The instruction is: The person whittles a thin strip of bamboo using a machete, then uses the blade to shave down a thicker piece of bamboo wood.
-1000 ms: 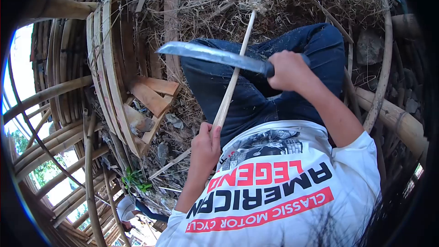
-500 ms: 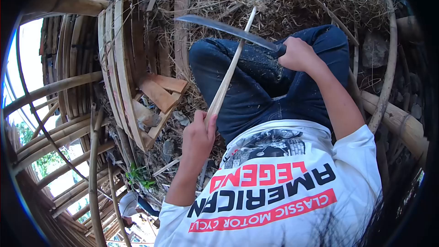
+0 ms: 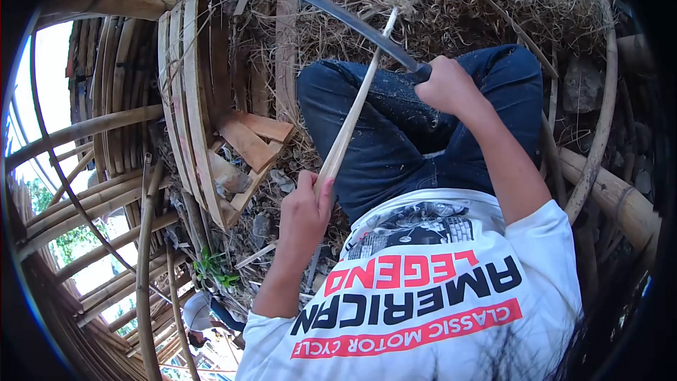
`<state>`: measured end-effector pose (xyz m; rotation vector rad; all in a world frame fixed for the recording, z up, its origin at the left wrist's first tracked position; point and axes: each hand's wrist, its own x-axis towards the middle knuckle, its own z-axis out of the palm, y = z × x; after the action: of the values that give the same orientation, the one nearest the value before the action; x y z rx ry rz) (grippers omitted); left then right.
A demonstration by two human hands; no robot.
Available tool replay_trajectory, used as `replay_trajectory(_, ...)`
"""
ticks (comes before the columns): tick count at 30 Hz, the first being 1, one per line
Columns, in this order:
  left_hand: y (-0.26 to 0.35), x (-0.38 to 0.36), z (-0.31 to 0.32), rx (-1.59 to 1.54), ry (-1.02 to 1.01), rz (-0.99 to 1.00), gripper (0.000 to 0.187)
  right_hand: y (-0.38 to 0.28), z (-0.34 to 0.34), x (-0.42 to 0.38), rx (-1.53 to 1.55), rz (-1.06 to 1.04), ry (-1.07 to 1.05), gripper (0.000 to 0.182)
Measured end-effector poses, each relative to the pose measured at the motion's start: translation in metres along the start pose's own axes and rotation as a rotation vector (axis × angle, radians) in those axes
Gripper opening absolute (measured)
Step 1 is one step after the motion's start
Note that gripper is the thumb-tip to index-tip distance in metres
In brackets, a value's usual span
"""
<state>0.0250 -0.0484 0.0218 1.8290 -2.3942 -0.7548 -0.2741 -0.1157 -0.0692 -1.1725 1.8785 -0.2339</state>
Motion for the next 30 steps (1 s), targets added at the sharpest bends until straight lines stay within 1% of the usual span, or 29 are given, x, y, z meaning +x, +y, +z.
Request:
replay_trajectory(2, 0.008, 0.004, -0.004, -0.055, -0.053, -0.07, 0.026, 0.001, 0.017, -0.009, -0.012, -0.049, 0.042, 0.032)
replay_trajectory(3, 0.008, 0.004, -0.005, -0.059, -0.059, -0.068, 0.026, 0.004, 0.022, -0.013, -0.034, -0.146, 0.145, 0.025)
replay_trajectory(4, 0.006, 0.003, -0.007, -0.043, -0.07, -0.072, 0.026, 0.007, 0.019, -0.011, -0.031, -0.141, 0.144, 0.025)
replay_trajectory(6, 0.003, -0.001, -0.011, -0.014, -0.078, -0.084, 0.026, 0.017, 0.007, 0.008, -0.091, -0.027, 0.211, 0.025)
replay_trajectory(7, 0.001, -0.004, -0.01, -0.018, -0.063, -0.049, 0.025, 0.027, 0.003, 0.022, -0.013, 0.037, 0.204, 0.026)
replay_trajectory(8, 0.0, -0.005, -0.008, -0.024, -0.046, -0.012, 0.025, 0.037, 0.004, 0.035, 0.036, 0.044, 0.205, 0.027)
replay_trajectory(10, -0.001, -0.004, -0.006, 0.0, -0.03, 0.019, 0.025, 0.019, -0.008, 0.021, -0.025, 0.034, 0.11, 0.035)
replay_trajectory(11, 0.001, -0.003, -0.006, -0.043, -0.041, -0.035, 0.025, 0.013, -0.007, 0.012, -0.031, 0.042, 0.11, 0.035)
replay_trajectory(12, 0.003, -0.003, -0.007, -0.089, -0.054, -0.088, 0.025, 0.008, -0.005, 0.003, -0.084, -0.013, 0.111, 0.035)
replay_trajectory(13, 0.009, -0.002, -0.01, -0.093, -0.041, -0.064, 0.025, 0.006, -0.007, -0.001, -0.137, -0.072, 0.113, 0.035)
replay_trajectory(14, 0.01, -0.003, -0.012, -0.095, -0.043, -0.065, 0.025, 0.008, -0.013, -0.001, -0.139, -0.07, 0.111, 0.035)
replay_trajectory(16, 0.008, -0.009, -0.018, -0.066, -0.088, -0.098, 0.025, 0.016, -0.024, 0.01, -0.187, -0.035, 0.159, 0.034)
replay_trajectory(17, 0.004, -0.013, -0.018, -0.059, -0.089, -0.079, 0.024, 0.028, -0.025, 0.026, -0.14, 0.046, 0.228, 0.032)
replay_trajectory(18, 0.001, -0.015, -0.014, -0.051, -0.085, -0.086, 0.024, 0.027, -0.029, 0.028, -0.124, 0.061, 0.178, 0.032)
replay_trajectory(20, 0.002, -0.011, -0.004, -0.025, -0.014, 0.036, 0.024, 0.021, -0.012, 0.017, -0.144, 0.001, 0.254, 0.032)
replay_trajectory(21, 0.007, -0.009, -0.004, -0.052, -0.042, -0.004, 0.024, 0.012, -0.007, 0.006, -0.171, -0.055, 0.211, 0.031)
replay_trajectory(22, 0.01, -0.006, -0.004, -0.063, -0.045, 0.002, 0.024, 0.008, 0.002, -0.001, -0.175, -0.095, 0.225, 0.031)
replay_trajectory(24, 0.012, -0.002, -0.007, -0.085, -0.105, -0.108, 0.023, 0.003, 0.002, -0.01, -0.205, -0.178, 0.186, 0.03)
replay_trajectory(28, 0.0, -0.008, -0.01, -0.024, -0.055, -0.032, 0.023, 0.029, -0.014, 0.02, -0.228, -0.075, 0.355, 0.027)
replay_trajectory(29, -0.005, -0.006, -0.007, -0.023, -0.049, -0.039, 0.023, 0.034, -0.013, 0.029, -0.215, -0.028, 0.319, 0.027)
replay_trajectory(30, -0.011, -0.003, -0.002, 0.03, -0.017, 0.009, 0.023, 0.029, -0.018, 0.028, -0.205, 0.022, 0.284, 0.027)
